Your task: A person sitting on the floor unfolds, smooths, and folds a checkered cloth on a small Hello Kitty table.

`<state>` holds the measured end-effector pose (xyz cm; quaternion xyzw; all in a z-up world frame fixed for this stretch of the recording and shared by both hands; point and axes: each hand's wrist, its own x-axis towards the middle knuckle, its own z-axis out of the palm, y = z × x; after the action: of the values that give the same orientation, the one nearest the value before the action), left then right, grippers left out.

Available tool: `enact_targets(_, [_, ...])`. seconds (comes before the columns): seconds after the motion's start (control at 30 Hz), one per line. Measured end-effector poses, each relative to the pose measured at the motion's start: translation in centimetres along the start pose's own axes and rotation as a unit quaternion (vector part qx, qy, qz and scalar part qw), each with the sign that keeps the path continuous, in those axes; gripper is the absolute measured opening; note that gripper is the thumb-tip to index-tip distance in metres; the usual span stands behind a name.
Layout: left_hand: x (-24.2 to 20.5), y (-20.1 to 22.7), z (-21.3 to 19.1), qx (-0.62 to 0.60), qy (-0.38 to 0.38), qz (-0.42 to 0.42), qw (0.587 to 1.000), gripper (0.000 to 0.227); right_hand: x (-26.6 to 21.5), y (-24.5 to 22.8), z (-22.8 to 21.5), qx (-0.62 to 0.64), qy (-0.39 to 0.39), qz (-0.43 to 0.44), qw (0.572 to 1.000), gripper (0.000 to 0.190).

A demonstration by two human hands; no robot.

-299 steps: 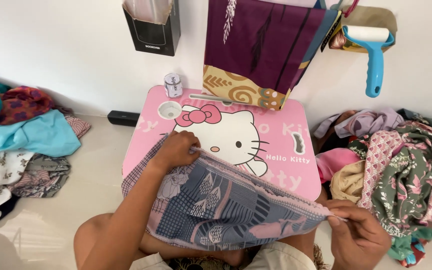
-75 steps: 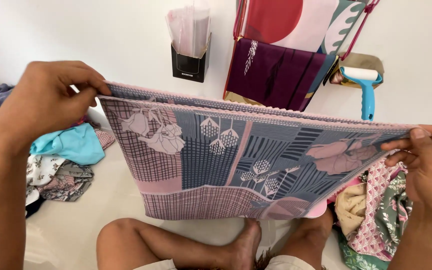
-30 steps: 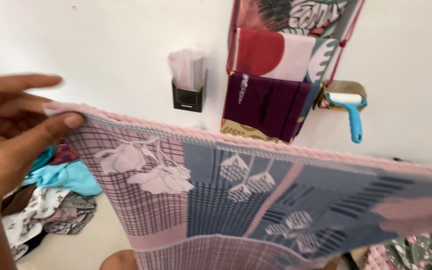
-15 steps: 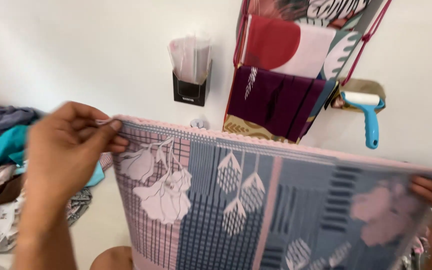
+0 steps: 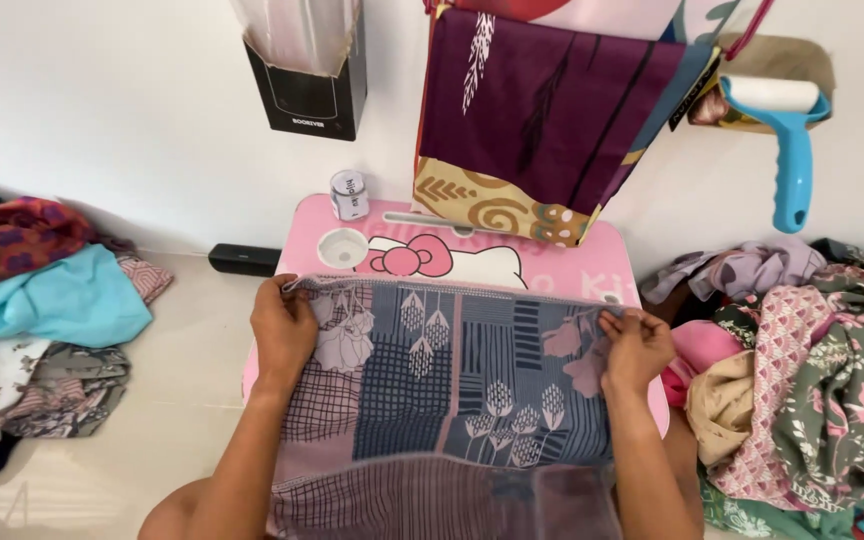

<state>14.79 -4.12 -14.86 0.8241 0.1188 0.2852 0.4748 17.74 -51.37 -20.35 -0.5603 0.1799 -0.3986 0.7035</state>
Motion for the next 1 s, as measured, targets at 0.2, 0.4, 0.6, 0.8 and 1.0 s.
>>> enact_targets(0.2, [3.4,-1.3,2.4,0.001,0.019,0.034,0.999,0.021,1.9,1.3,3.1,-0.045,-0.046,-0.048,0.997,0.008])
enact_targets(0.4, [7.3,-2.0,5.2,-0.076,0.017,0.056,0.995,0.026,4.9,2.1,7.1,-0.058,-0.052,-0.058,0.995,0.006])
enact_targets(0.6, [10.5,-3.1,6.9,-0.092,0.034,0.104,0.99,0.03,7.9,4.0,9.4,-0.04,-0.039,-0.059,0.997,0.003])
enact_targets(0.8, [9.6,-1.9,4.8,-0.096,0.039,0.103,0.989,0.034,6.5,0.9,7.8,0.002,-0.036,-0.005,0.999,0.003])
enact_targets(1.0, [4.8,3.3,-2.8,-0.097,0.048,0.201,0.974,0.039,1.3,-7.8,2.5,0.058,-0.068,-0.01,0.996,0.01])
